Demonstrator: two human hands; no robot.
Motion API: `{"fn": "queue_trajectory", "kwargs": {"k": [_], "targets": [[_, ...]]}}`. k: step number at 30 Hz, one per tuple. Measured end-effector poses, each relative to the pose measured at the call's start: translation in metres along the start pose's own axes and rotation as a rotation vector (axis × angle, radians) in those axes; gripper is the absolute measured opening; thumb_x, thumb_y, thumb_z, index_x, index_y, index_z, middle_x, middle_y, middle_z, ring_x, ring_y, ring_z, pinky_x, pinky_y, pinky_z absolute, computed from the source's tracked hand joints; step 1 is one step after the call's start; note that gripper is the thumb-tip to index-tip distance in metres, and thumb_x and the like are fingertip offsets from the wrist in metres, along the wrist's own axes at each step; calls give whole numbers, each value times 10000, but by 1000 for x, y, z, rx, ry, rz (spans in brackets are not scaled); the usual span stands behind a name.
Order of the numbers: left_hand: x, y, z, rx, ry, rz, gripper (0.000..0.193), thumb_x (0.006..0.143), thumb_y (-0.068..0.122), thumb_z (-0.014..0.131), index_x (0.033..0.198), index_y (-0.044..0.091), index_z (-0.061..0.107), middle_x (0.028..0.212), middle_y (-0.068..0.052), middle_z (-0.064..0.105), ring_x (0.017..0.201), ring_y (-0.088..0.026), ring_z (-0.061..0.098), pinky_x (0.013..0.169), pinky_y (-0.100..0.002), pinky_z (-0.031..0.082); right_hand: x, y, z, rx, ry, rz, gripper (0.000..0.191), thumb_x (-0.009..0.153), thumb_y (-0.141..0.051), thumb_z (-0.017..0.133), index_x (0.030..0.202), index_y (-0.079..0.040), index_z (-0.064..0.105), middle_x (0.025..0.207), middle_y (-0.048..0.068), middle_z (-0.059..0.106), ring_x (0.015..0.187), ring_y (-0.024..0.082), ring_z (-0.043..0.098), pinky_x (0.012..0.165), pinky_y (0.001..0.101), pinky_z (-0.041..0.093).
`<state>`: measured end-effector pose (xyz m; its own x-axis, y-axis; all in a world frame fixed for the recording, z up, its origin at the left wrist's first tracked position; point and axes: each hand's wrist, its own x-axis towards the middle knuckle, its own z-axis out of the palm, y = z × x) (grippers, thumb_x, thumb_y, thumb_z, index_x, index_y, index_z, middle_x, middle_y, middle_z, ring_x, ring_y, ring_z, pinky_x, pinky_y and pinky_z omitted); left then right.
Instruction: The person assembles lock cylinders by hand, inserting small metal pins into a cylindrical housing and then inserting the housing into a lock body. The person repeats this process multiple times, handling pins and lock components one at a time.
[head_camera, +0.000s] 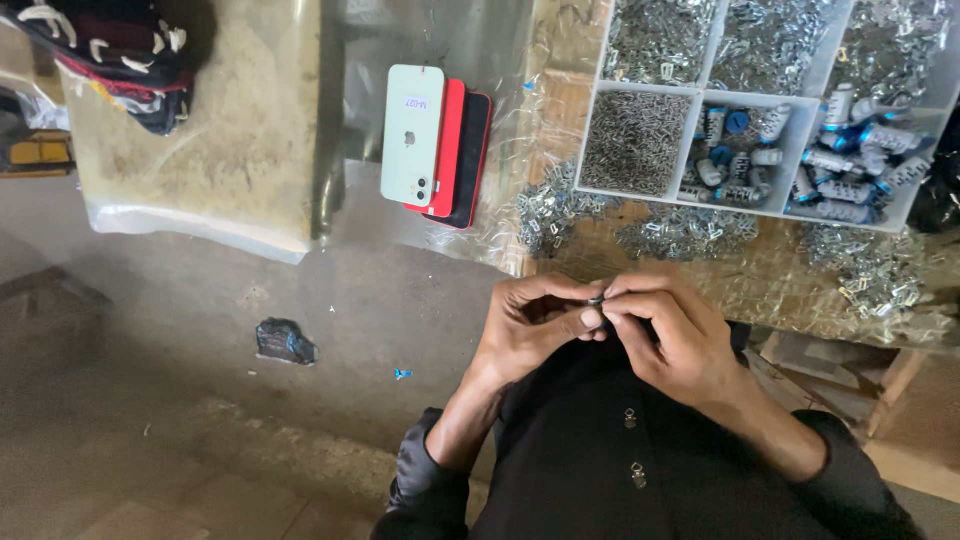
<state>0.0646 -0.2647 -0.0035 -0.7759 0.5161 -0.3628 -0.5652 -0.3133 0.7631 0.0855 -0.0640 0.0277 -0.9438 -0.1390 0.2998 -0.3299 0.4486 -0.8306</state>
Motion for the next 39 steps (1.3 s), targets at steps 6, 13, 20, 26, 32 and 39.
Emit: {"fn": "queue_trajectory", "kwargs": {"k": [6, 13, 20, 26, 32, 39], "targets": [[16, -12, 22, 19, -22, -14, 224, 970, -2, 756, 1190, -40, 730, 1071, -145, 750, 902, -179, 743, 795, -277, 621, -5, 4, -30, -74, -9, 5, 185, 884, 19, 766, 1024, -12, 650, 1085, 102, 676, 1031, 264, 702, 858, 359, 567], [33, -8, 40, 173, -430, -68, 174, 936, -11, 811, 1099, -37, 754, 1040, -164, 764, 902, -200, 760, 777, -280, 629, -35, 23, -90, 158, -374, 440, 387, 753, -260, 902, 722, -73, 564, 787, 40, 690, 769, 148, 705, 630, 312, 540], [48, -9, 54, 14, -241, -102, 251, 922, 23, 785, 1163, -17, 726, 1020, -170, 766, 856, -200, 759, 749, -290, 633, -74, 35, -192, -526, 152, 640, 205, 1045, -147, 638, 1087, 42, 706, 874, 149, 682, 675, 185, 653, 563, 279, 537], [44, -8, 60, -143, -155, 70, 213, 931, -37, 770, 1112, -27, 659, 1084, -148, 677, 895, -250, 758, 774, -321, 637, -93, 22, -207, -1183, 3, 611, 221, 916, -156, 771, 1072, 1, 773, 1157, 208, 629, 929, 274, 681, 651, 325, 602], [29, 4, 73, -140, -292, 177, 246, 947, -111, 778, 1044, 37, 607, 1093, -94, 584, 1068, -289, 745, 1005, -407, 662, -95, 2, -209, -598, 261, 632, 175, 1017, -132, 631, 1037, 34, 578, 1138, 261, 565, 897, 240, 658, 595, 253, 551], [1, 17, 101, 619, -93, 502, 304, 855, 14, 870, 1144, 31, 774, 1040, -68, 755, 915, -175, 755, 799, -289, 640, -82, -14, -128, 91, 90, 403, 210, 1028, -129, 568, 1160, -44, 709, 779, 38, 727, 637, 114, 654, 557, 237, 517]]}}
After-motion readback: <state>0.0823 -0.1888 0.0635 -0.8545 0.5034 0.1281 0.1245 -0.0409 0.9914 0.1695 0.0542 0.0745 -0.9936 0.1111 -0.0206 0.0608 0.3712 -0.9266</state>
